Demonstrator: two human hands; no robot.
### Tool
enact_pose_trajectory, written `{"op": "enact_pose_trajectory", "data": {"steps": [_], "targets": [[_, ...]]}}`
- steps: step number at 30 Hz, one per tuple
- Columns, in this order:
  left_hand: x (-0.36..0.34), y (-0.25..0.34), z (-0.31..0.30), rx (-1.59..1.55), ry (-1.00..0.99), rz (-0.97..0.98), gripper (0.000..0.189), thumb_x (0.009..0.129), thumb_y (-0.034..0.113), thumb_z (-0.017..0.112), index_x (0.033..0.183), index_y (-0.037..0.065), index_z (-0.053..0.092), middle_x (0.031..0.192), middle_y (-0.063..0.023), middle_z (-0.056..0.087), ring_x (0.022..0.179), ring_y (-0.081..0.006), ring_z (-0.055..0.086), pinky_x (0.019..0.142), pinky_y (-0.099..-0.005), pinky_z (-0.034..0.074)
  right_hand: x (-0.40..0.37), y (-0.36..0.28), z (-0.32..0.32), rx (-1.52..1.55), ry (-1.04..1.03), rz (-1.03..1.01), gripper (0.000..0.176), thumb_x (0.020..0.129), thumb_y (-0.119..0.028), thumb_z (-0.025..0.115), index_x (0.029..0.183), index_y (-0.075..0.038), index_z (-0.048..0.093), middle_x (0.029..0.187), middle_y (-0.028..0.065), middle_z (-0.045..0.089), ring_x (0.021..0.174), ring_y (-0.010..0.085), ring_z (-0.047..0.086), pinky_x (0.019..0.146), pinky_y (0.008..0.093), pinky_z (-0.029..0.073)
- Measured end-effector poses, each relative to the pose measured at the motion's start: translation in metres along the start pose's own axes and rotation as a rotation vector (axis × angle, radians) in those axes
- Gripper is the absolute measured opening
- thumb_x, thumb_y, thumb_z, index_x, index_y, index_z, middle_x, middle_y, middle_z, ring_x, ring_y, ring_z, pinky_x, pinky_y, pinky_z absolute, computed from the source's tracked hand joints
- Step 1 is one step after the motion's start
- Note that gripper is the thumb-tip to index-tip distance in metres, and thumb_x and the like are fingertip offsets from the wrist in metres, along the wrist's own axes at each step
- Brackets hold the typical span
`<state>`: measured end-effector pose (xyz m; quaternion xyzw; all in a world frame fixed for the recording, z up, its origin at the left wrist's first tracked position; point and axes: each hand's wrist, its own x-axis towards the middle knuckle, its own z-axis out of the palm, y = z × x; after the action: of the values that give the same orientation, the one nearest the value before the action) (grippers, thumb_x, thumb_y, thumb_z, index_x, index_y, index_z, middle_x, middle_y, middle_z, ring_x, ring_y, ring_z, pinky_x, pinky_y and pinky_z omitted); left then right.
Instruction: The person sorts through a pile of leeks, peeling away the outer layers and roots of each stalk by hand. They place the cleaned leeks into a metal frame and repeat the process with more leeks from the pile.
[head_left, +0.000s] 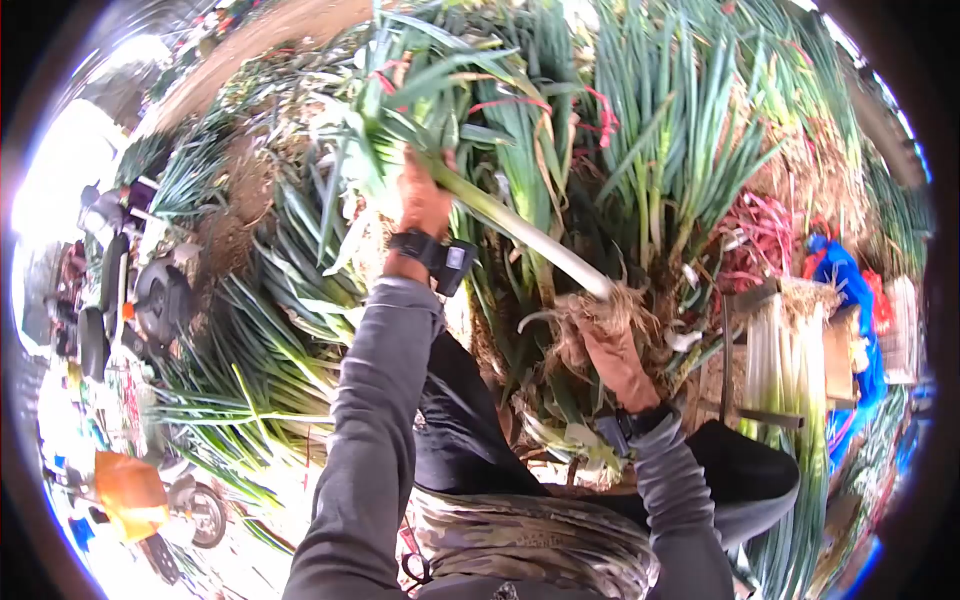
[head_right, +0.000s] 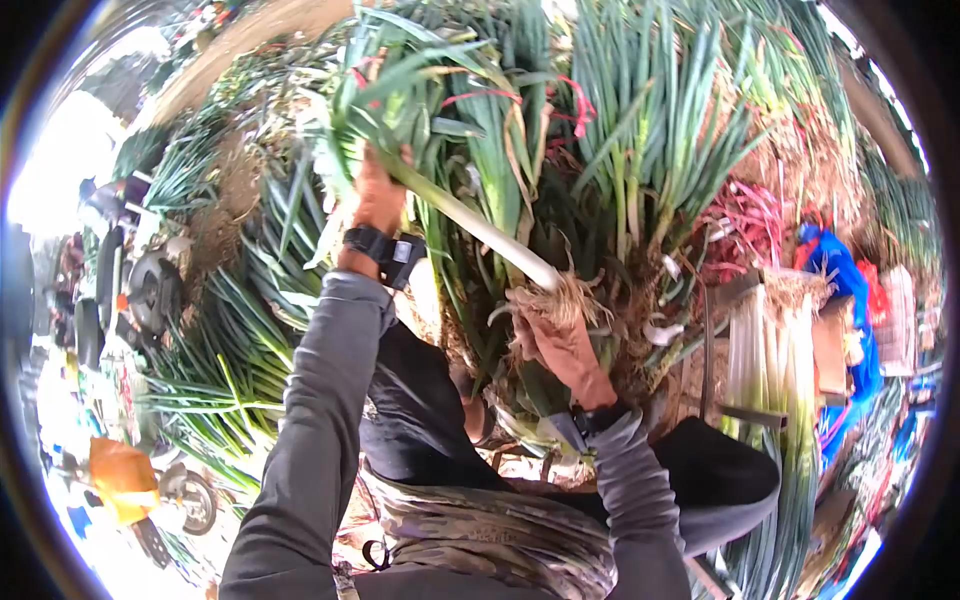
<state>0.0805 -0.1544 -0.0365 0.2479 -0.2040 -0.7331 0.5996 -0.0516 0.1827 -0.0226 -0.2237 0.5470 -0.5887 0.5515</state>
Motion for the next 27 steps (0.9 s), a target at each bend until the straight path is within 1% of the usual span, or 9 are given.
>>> {"op": "enact_pose_trajectory", "data": {"steps": [5,8,10,11,12,16,19,23,27], "targets": [[0.037,-0.008,-0.03,0.235,0.181,-0.031,0.039,0.104,0.041,0.057,0.111,0.003,0.055,0.084,-0.0122,0.062,0.07,-0.0206,0.061,0.062,-0.0341,0.053,-0.035,0.008,-0.019,-0.229,-0.153,0.094,0.035,0.106,-0.037,0.056,0.117,-0.004,0.064,0.09,-0.001,0.063,0.069,0.0078,0.053,0.061,0.0249,0.044],[0.038,0.005,-0.038,0.463,0.543,0.228,0.052,0.1,0.054,0.058,0.111,0.004,0.058,0.078,-0.0091,0.063,0.064,-0.019,0.059,0.058,-0.0349,0.05,-0.147,0.021,-0.051,-1.284,-0.182,-0.767,0.013,0.098,-0.009,0.057,0.102,-0.003,0.067,0.093,0.0055,0.067,0.068,0.0169,0.062,0.058,0.029,0.047],[0.041,0.013,-0.037,0.478,0.614,0.322,0.051,0.1,0.055,0.058,0.106,0.004,0.058,0.079,-0.0101,0.065,0.061,-0.0195,0.06,0.058,-0.0363,0.051,-0.183,0.016,-0.073,-0.93,0.007,-0.391,0.013,0.098,-0.01,0.058,0.099,-0.003,0.068,0.083,0.0045,0.066,0.066,0.0143,0.061,0.06,0.0295,0.048],[0.041,0.018,-0.036,0.388,0.498,0.181,0.059,0.096,0.06,0.061,0.122,0.007,0.052,0.083,-0.0067,0.061,0.059,-0.016,0.054,0.052,-0.0333,0.045,-0.196,0.017,-0.078,-0.374,0.177,-0.125,0.013,0.099,-0.012,0.058,0.1,-0.003,0.068,0.078,0.0037,0.065,0.065,0.0126,0.06,0.062,0.0294,0.048],[0.034,0.007,-0.027,0.331,0.402,0.251,0.056,0.096,0.057,0.064,0.118,0.007,0.052,0.083,-0.0074,0.061,0.058,-0.0158,0.054,0.052,-0.0324,0.046,-0.187,-0.022,-0.072,-0.47,0.278,0.041,0.015,0.101,-0.014,0.058,0.101,-0.004,0.068,0.075,0.0025,0.064,0.069,0.0102,0.06,0.063,0.028,0.048],[-0.018,-0.01,0.043,0.299,0.247,0.259,0.038,0.099,0.037,0.067,0.108,0.005,0.049,0.087,-0.0077,0.061,0.057,-0.0162,0.057,0.048,-0.0309,0.047,-0.091,0.013,-0.136,-1.07,0.21,-0.472,0.03,0.096,-0.017,0.068,0.119,0.001,0.065,0.097,0.0208,0.07,0.084,0.0336,0.069,0.072,0.0368,0.053],[-0.059,-0.022,0.08,0.369,-0.032,0.205,0.037,0.098,0.041,0.068,0.106,0.008,0.052,0.083,-0.0037,0.061,0.066,-0.0147,0.059,0.052,-0.0313,0.049,-0.067,-0.035,-0.103,-1.39,0.259,-0.547,0.035,0.094,-0.018,0.071,0.121,0.003,0.063,0.1,0.0245,0.068,0.091,0.0418,0.067,0.076,0.0418,0.054],[-0.13,-0.038,0.116,0.382,-0.232,0.09,0.028,0.104,0.034,0.058,0.116,0.011,0.049,0.087,-0.0041,0.064,0.064,-0.0143,0.06,0.052,-0.03,0.049,-0.016,-0.13,-0.028,-0.743,0.287,-0.446,0.047,0.096,-0.032,0.072,0.12,0.007,0.063,0.086,0.0112,0.069,0.056,0.0109,0.059,0.053,0.0295,0.048],[-0.158,-0.064,0.115,0.393,-0.409,-0.064,0.032,0.106,0.039,0.053,0.117,0.01,0.048,0.088,-0.0035,0.063,0.066,-0.0127,0.061,0.053,-0.0267,0.047,0.047,-0.176,0.008,-0.402,0.099,-0.339,0.043,0.097,-0.04,0.069,0.098,0.003,0.065,0.068,-0.0005,0.053,0.056,0.0085,0.051,0.053,0.0265,0.043]]}}
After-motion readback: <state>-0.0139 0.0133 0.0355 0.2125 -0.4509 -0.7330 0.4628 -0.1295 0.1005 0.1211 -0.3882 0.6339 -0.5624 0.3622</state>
